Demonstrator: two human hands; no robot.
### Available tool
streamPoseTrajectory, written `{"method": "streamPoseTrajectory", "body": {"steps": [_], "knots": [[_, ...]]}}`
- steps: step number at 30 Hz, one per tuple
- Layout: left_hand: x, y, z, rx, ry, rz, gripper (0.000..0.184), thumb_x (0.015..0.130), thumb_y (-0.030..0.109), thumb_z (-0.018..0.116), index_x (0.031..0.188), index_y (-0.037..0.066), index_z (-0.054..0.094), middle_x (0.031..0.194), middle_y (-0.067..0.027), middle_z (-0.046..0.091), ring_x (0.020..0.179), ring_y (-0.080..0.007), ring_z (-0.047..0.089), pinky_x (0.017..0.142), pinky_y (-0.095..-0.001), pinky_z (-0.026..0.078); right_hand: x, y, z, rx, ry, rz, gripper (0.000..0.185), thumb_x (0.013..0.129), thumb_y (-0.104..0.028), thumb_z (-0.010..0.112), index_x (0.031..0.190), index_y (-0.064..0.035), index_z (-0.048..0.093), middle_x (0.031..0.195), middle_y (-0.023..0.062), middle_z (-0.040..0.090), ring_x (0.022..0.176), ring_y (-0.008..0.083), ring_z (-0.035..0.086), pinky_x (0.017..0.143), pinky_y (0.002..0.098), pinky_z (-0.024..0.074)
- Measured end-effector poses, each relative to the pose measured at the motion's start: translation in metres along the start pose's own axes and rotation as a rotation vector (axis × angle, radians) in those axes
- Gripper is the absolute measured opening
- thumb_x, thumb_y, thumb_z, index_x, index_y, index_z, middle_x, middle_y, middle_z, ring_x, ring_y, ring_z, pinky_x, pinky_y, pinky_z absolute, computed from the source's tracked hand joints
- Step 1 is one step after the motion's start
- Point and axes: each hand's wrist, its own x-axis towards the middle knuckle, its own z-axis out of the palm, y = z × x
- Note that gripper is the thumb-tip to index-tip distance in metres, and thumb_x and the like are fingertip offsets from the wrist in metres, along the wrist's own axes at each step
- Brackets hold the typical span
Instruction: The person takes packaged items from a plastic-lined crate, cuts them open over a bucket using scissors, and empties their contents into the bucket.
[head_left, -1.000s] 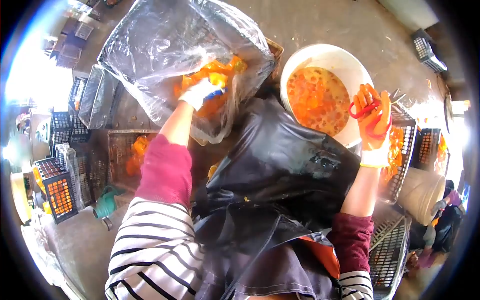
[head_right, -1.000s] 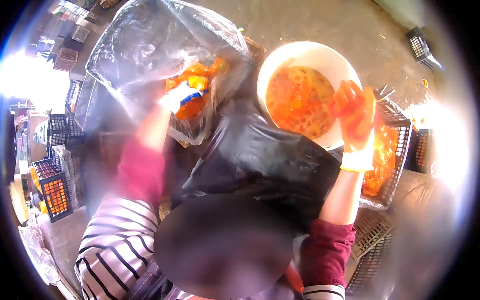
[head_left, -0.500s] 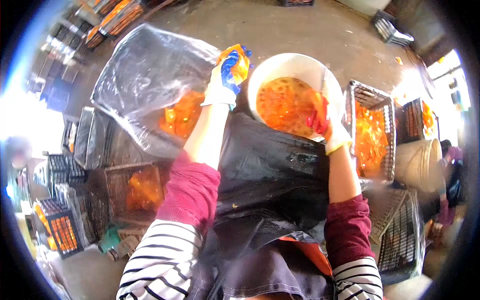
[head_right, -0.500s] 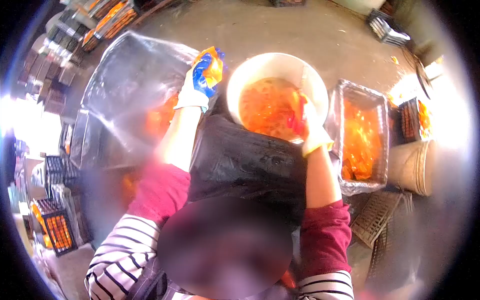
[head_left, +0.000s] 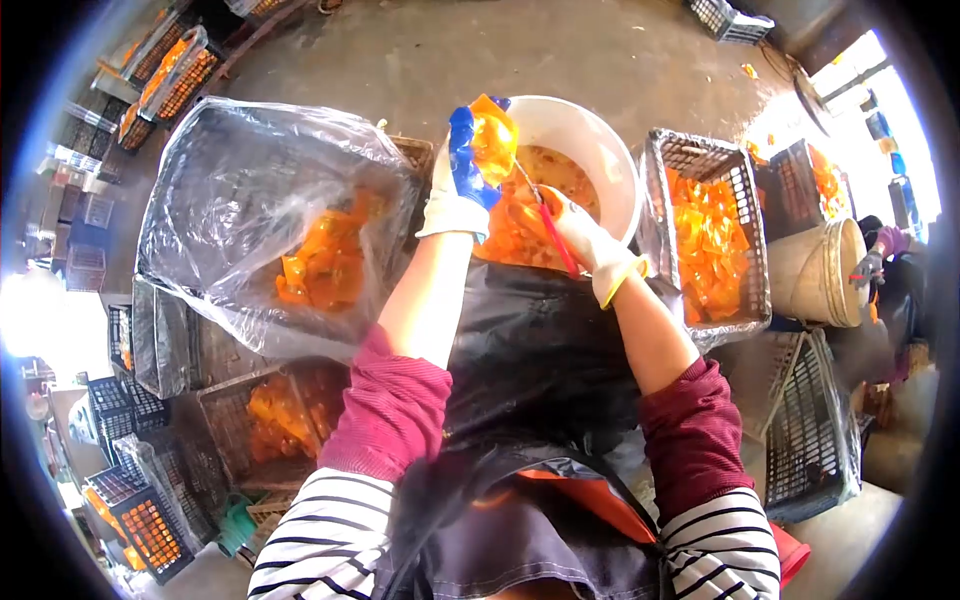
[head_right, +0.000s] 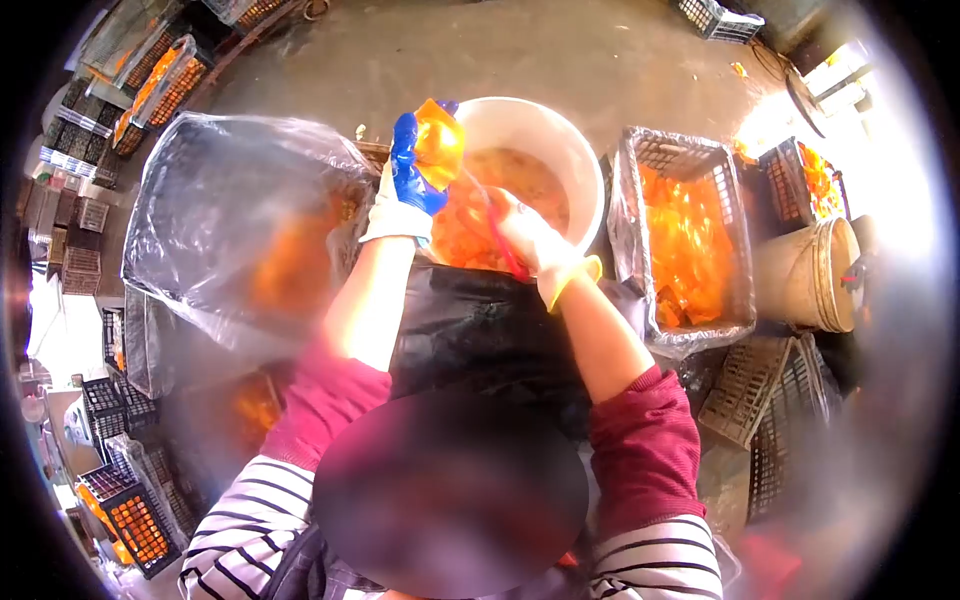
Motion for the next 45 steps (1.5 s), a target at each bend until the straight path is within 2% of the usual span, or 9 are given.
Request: {"method": "streamPoseTrajectory", "body": {"steps": [4,10,15,22,25,31,34,43,45], "knots": [[0.004,0.010,-0.002,-0.164,-0.005,0.121,0.058,0.087,0.054,0.056,0.129,0.013,0.052,0.130,-0.0041,0.055,0.115,-0.0276,0.054,0.099,-0.0473,0.044,0.009,0.022,-0.003,0.170,-0.054,0.051,0.038,0.088,-0.020,0.068,0.120,-0.0017,0.056,0.107,0.0059,0.062,0.103,0.0125,0.056,0.091,0.0272,0.0442],[-0.001,0.002,0.000,-0.109,-0.094,0.046,0.063,0.088,0.052,0.058,0.131,0.007,0.049,0.132,-0.0073,0.054,0.118,-0.0248,0.052,0.100,-0.0412,0.043,-0.002,-0.011,0.007,-0.347,0.100,-0.206,0.042,0.089,-0.021,0.067,0.124,-0.0015,0.054,0.112,0.0069,0.063,0.103,0.0155,0.057,0.092,0.0289,0.0437],[-0.005,-0.001,0.008,-0.057,-0.076,0.026,0.059,0.092,0.049,0.054,0.123,0.000,0.055,0.120,-0.0114,0.060,0.107,-0.0235,0.059,0.093,-0.0352,0.048,-0.014,-0.030,0.007,-0.220,0.095,-0.155,0.038,0.093,-0.027,0.057,0.123,-0.0044,0.057,0.117,0.0098,0.063,0.107,0.0182,0.056,0.094,0.0298,0.0422],[-0.005,-0.004,0.007,-0.041,-0.093,0.029,0.058,0.091,0.047,0.057,0.127,0.002,0.052,0.127,-0.0111,0.057,0.114,-0.0248,0.055,0.098,-0.0373,0.045,-0.006,-0.013,0.006,-0.114,0.108,-0.163,0.038,0.096,-0.035,0.050,0.118,-0.0053,0.061,0.112,0.0095,0.066,0.104,0.0179,0.058,0.093,0.0297,0.0422],[-0.004,-0.002,0.004,-0.067,-0.108,0.032,0.062,0.089,0.049,0.058,0.132,0.006,0.049,0.137,-0.0093,0.051,0.123,-0.0253,0.049,0.105,-0.0409,0.039,-0.005,-0.012,0.006,-0.240,0.144,-0.220,0.034,0.089,-0.020,0.064,0.116,-0.0012,0.060,0.105,0.0089,0.066,0.100,0.0164,0.058,0.091,0.0303,0.0442],[-0.003,-0.005,0.003,0.004,-0.137,0.070,0.063,0.090,0.051,0.056,0.133,0.005,0.049,0.137,-0.0098,0.050,0.124,-0.0252,0.048,0.105,-0.0397,0.038,-0.028,-0.050,0.012,-0.392,0.102,0.026,0.035,0.089,-0.023,0.065,0.116,-0.0028,0.060,0.106,0.0093,0.066,0.099,0.0167,0.059,0.089,0.0309,0.0455],[-0.002,-0.006,0.005,0.068,-0.128,0.079,0.060,0.091,0.049,0.056,0.129,0.003,0.051,0.130,-0.0101,0.055,0.116,-0.0232,0.053,0.101,-0.0358,0.042,-0.017,-0.020,0.009,-0.340,0.133,-0.090,0.047,0.093,-0.046,0.054,0.113,-0.0041,0.062,0.099,0.0093,0.068,0.091,0.0178,0.061,0.081,0.0316,0.0458],[-0.019,-0.005,0.023,0.187,0.048,0.044,0.053,0.093,0.045,0.057,0.124,0.002,0.055,0.115,-0.0084,0.062,0.102,-0.0170,0.059,0.089,-0.0288,0.048,-0.007,-0.008,0.003,-0.249,0.156,-0.122,0.037,0.090,-0.024,0.063,0.119,-0.0016,0.057,0.107,0.0098,0.064,0.099,0.0162,0.060,0.087,0.0289,0.0471],[-0.029,-0.002,0.036,0.244,0.093,0.055,0.050,0.094,0.042,0.055,0.124,0.001,0.056,0.114,-0.0078,0.063,0.101,-0.0155,0.059,0.089,-0.0280,0.047,0.002,0.002,0.007,0.051,0.149,-0.166,0.036,0.092,-0.023,0.061,0.121,-0.0017,0.056,0.108,0.0100,0.064,0.099,0.0160,0.060,0.086,0.0270,0.0478]]}}
